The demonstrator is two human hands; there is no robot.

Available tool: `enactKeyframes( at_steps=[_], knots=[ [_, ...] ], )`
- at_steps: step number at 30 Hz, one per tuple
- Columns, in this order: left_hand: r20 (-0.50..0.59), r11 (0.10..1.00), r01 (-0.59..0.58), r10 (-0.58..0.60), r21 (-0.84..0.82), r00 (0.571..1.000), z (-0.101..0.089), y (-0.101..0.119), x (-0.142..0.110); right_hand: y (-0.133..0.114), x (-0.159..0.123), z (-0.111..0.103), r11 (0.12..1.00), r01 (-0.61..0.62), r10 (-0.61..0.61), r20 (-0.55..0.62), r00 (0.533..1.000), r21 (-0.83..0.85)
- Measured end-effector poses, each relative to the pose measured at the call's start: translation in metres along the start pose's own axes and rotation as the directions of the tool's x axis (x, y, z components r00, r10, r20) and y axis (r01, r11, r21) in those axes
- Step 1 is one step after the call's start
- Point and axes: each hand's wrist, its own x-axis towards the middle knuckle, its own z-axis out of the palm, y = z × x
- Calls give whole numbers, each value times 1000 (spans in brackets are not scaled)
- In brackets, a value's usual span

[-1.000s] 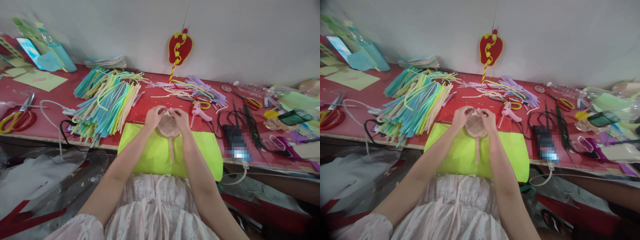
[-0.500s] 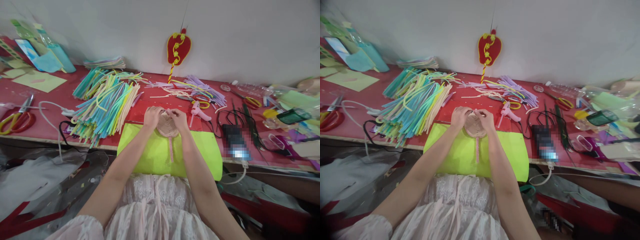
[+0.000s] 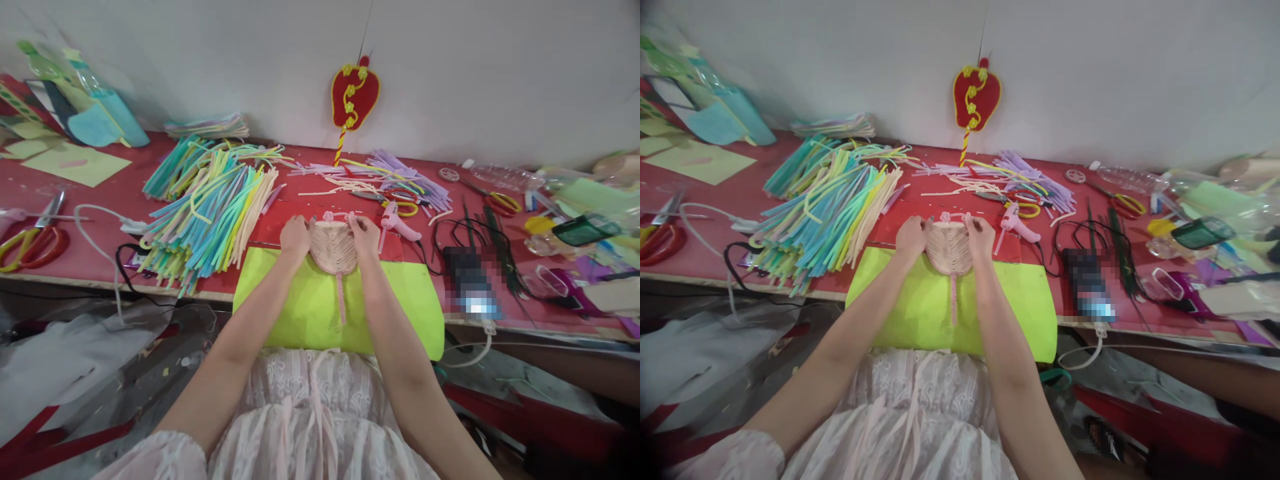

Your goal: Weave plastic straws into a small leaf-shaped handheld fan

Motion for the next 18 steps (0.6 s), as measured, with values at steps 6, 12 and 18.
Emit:
enactKeyframes(
  at_steps=[6, 12, 18],
  knots=[
    [114, 946, 41, -5, -321, 994, 5, -1, 6, -4, -2, 0, 1000, 16, -15, -45, 999, 8],
    [213, 668, 161, -4, -727, 977, 14, -1, 10, -18, -3, -5, 978, 207, -201, -159, 966, 18],
    [190, 585, 82, 126, -807, 974, 6, 9, 7, -20, -5, -5, 993, 116, -116, -69, 991, 3]
  ],
)
